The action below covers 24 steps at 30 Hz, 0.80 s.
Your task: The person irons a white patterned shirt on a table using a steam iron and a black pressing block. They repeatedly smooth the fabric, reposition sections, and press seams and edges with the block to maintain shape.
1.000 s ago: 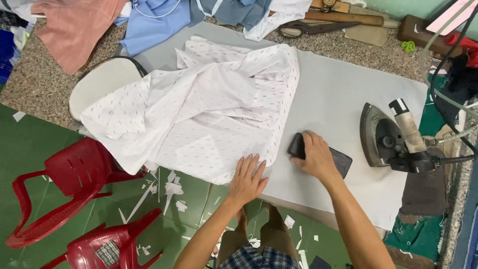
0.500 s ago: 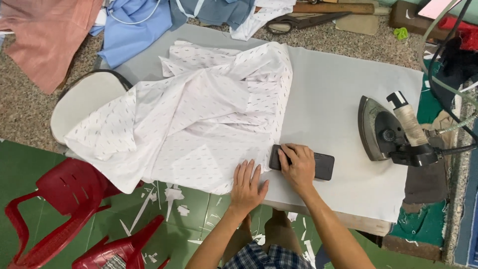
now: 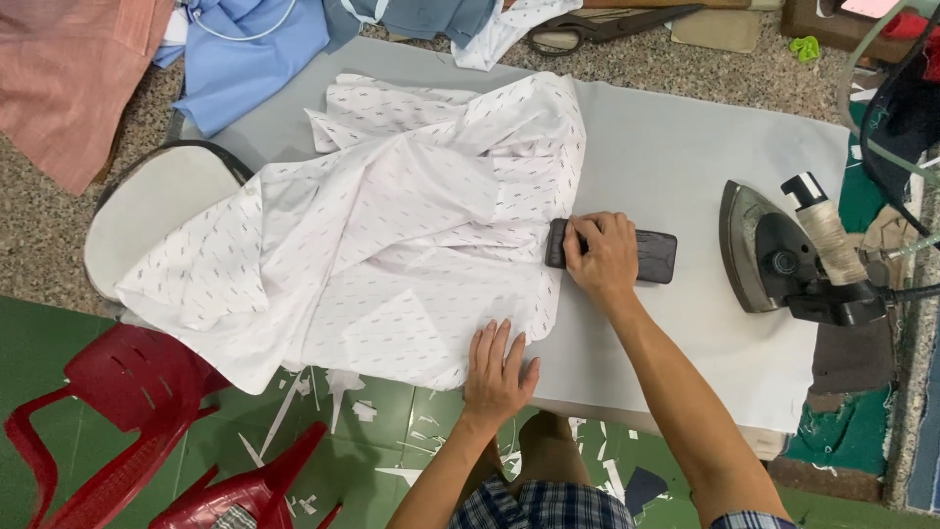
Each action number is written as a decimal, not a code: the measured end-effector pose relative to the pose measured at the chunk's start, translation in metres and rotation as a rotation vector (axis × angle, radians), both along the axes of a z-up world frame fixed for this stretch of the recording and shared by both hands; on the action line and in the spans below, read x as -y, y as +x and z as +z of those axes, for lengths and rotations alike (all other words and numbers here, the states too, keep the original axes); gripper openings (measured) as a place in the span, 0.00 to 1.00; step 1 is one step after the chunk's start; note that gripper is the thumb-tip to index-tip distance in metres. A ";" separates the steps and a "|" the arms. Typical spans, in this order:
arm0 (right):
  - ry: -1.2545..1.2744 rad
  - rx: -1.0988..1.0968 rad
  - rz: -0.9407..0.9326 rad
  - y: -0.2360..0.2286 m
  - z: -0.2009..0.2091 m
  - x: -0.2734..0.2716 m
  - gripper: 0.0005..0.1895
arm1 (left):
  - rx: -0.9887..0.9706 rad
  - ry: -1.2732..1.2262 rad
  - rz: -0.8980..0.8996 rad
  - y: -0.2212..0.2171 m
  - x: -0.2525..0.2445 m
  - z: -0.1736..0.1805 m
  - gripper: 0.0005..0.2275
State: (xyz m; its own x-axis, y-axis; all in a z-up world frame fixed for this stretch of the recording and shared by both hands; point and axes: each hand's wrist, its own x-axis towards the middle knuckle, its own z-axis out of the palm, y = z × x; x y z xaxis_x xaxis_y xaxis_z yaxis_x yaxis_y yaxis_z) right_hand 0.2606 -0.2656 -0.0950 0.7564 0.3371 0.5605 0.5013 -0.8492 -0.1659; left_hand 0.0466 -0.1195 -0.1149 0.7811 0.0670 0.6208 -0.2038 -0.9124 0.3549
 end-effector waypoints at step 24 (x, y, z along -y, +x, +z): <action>0.039 -0.073 0.007 -0.086 -0.001 0.006 0.06 | -0.196 0.100 -0.055 -0.012 0.012 0.025 0.20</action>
